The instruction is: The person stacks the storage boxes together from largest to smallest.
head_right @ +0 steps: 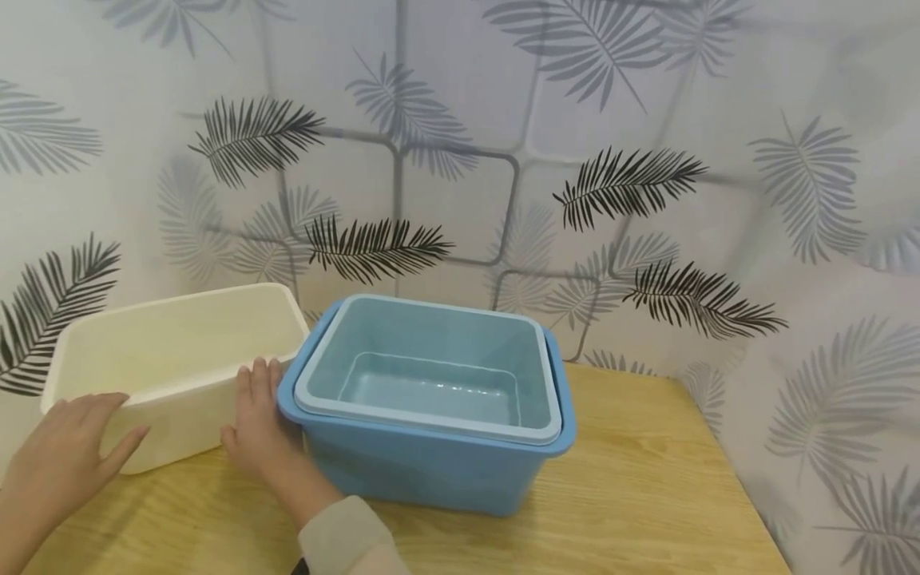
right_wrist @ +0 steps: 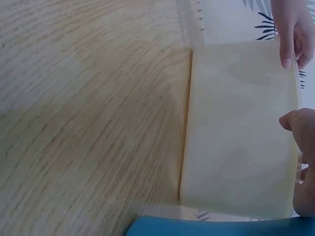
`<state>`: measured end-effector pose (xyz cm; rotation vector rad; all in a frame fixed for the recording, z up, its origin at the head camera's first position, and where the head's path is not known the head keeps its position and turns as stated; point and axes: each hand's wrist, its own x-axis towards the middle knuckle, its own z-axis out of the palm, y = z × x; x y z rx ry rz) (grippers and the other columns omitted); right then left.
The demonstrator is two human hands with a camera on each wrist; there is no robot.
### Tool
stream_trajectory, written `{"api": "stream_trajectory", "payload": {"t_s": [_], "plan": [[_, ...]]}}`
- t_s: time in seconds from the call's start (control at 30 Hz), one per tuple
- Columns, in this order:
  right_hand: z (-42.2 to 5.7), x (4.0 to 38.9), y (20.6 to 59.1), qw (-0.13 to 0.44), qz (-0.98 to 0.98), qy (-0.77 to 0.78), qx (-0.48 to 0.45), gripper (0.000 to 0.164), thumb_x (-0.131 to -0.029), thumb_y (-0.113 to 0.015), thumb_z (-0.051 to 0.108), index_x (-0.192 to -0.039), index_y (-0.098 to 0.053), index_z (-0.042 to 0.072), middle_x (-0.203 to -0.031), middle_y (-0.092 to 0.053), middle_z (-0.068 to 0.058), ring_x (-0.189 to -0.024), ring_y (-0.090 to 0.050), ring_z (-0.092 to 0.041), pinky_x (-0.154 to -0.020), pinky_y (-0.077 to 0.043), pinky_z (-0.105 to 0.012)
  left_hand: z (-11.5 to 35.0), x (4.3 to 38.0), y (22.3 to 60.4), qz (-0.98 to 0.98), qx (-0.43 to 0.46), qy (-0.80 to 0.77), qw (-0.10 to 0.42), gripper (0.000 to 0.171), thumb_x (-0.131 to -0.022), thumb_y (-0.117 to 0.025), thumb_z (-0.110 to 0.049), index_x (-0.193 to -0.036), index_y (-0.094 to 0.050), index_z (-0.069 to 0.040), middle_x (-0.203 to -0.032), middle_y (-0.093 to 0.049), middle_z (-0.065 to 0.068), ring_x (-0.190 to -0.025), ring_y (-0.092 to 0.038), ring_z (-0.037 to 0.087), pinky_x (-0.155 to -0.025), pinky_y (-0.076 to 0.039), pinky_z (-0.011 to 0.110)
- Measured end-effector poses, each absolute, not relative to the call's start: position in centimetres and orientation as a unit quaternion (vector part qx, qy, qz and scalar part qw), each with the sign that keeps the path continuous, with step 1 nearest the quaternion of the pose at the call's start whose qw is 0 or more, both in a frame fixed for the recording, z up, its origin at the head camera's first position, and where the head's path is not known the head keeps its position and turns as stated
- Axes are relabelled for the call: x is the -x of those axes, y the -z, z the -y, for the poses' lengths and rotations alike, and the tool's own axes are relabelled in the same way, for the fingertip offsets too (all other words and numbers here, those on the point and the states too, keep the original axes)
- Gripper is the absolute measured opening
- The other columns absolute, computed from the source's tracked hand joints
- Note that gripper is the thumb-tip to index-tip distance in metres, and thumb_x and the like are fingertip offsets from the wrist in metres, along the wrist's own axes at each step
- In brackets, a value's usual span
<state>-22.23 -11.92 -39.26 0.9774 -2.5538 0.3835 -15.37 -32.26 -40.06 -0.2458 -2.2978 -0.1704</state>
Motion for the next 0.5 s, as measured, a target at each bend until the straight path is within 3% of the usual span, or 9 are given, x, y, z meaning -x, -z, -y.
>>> {"api": "stream_trajectory", "payload": {"t_s": [0.17, 0.5], "plan": [[12.07, 21.64, 39.08, 0.209, 0.92, -0.076, -0.322, 0.06, -0.089, -0.057, 0.033, -0.139, -0.037, 0.007, -0.146, -0.035, -0.011, -0.138, -0.028, -0.029, -0.114, -0.024, -0.035, 32.6, 15.15, 40.24, 0.909, 0.093, 0.073, 0.399, 0.059, -0.095, -0.041, -0.047, -0.103, -0.055, 0.01, -0.094, -0.059, 0.03, -0.091, -0.052, 0.044, -0.091, -0.034, 0.056], [12.4, 21.4, 38.71, 0.165, 0.945, -0.055, -0.277, 0.066, -0.091, -0.053, 0.038, -0.145, -0.029, 0.009, -0.152, -0.026, -0.009, -0.143, -0.018, -0.028, -0.115, -0.019, -0.04, 32.97, 15.15, 39.84, 0.916, 0.087, 0.061, 0.388, 0.058, -0.093, -0.048, -0.046, -0.097, -0.055, 0.012, -0.084, -0.059, 0.03, -0.081, -0.053, 0.045, -0.084, -0.036, 0.053]]}}
